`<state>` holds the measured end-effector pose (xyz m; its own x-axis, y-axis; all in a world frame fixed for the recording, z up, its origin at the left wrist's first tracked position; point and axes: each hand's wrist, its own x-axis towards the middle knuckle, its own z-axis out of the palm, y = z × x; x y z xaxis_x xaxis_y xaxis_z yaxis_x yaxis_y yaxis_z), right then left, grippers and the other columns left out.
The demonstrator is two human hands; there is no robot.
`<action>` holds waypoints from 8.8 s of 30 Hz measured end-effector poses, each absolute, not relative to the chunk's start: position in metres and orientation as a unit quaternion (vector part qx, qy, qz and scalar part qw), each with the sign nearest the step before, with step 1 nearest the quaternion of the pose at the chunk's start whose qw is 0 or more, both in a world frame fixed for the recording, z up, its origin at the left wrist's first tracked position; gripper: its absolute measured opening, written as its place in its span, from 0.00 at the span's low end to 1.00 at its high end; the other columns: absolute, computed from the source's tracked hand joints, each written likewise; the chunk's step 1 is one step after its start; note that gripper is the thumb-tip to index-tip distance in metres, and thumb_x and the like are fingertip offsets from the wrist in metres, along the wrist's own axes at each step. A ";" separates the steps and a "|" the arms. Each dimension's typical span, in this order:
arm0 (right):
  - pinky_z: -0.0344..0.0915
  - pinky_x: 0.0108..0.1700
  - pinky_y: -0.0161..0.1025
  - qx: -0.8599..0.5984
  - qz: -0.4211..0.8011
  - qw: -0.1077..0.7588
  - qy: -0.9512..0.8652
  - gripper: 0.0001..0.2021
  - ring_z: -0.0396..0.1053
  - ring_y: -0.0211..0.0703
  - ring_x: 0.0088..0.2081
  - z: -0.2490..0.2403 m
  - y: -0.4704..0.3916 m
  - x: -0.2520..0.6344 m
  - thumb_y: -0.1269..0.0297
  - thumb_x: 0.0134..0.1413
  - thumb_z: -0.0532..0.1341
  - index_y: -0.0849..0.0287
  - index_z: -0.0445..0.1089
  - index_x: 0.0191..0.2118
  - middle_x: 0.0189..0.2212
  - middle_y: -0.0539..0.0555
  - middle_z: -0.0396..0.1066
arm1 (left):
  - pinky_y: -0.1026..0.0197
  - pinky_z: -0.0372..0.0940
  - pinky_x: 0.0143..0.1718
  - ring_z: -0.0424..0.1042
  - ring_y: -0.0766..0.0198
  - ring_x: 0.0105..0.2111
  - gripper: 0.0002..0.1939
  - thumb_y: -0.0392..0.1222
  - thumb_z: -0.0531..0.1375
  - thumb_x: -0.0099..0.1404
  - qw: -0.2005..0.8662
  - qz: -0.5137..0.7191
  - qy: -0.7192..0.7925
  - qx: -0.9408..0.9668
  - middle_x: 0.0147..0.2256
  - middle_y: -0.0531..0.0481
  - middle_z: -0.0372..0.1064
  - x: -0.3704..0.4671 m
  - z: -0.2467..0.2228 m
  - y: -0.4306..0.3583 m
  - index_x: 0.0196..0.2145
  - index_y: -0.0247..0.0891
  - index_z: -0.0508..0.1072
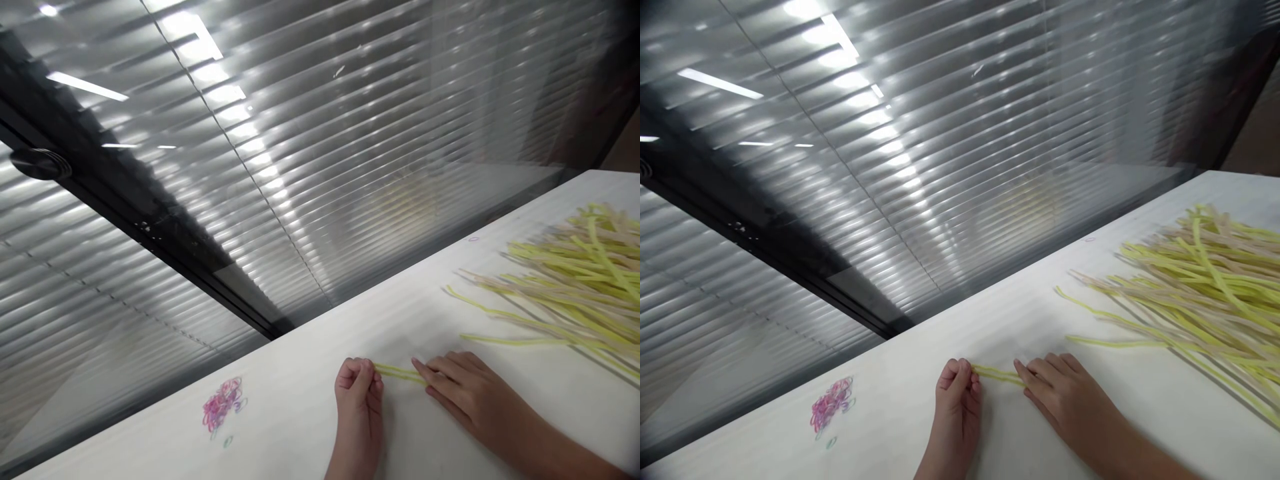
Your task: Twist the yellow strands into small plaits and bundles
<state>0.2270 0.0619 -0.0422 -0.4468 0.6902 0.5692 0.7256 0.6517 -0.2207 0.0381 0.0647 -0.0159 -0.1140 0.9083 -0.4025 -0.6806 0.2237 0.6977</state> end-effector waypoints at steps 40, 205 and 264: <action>0.62 0.45 0.39 -0.366 0.105 0.335 -0.862 0.15 0.70 0.34 0.28 -0.037 0.057 0.229 0.68 0.63 0.50 0.55 0.69 0.50 0.27 0.49 0.73 | 0.64 0.62 0.31 0.68 0.68 0.24 0.13 0.47 0.64 0.55 0.645 0.473 0.485 0.354 0.19 0.51 0.68 0.044 -0.023 0.059 0.29 0.32 0.72; 0.70 0.32 0.29 -0.451 0.242 0.370 -0.775 0.13 0.71 0.37 0.30 -0.042 0.053 0.233 0.62 0.58 0.54 0.51 0.66 0.48 0.32 0.51 0.72 | 0.62 0.64 0.37 0.70 0.63 0.34 0.09 0.40 0.55 0.64 0.432 0.356 0.478 0.677 0.33 0.46 0.72 0.049 -0.013 0.050 0.35 0.37 0.75; 0.66 0.42 0.39 -0.411 0.112 0.290 -0.857 0.18 0.71 0.41 0.39 -0.045 0.056 0.229 0.69 0.62 0.48 0.57 0.63 0.55 0.40 0.56 0.73 | 0.63 0.63 0.34 0.69 0.64 0.31 0.11 0.45 0.58 0.62 0.473 0.368 0.518 0.610 0.30 0.47 0.73 0.050 -0.023 0.048 0.34 0.37 0.77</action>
<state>0.2287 0.0562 -0.0448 -0.4939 0.7697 0.4046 0.6405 0.6367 -0.4295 0.0498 0.0477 -0.0230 0.1931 0.9804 -0.0404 0.2832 -0.0163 0.9589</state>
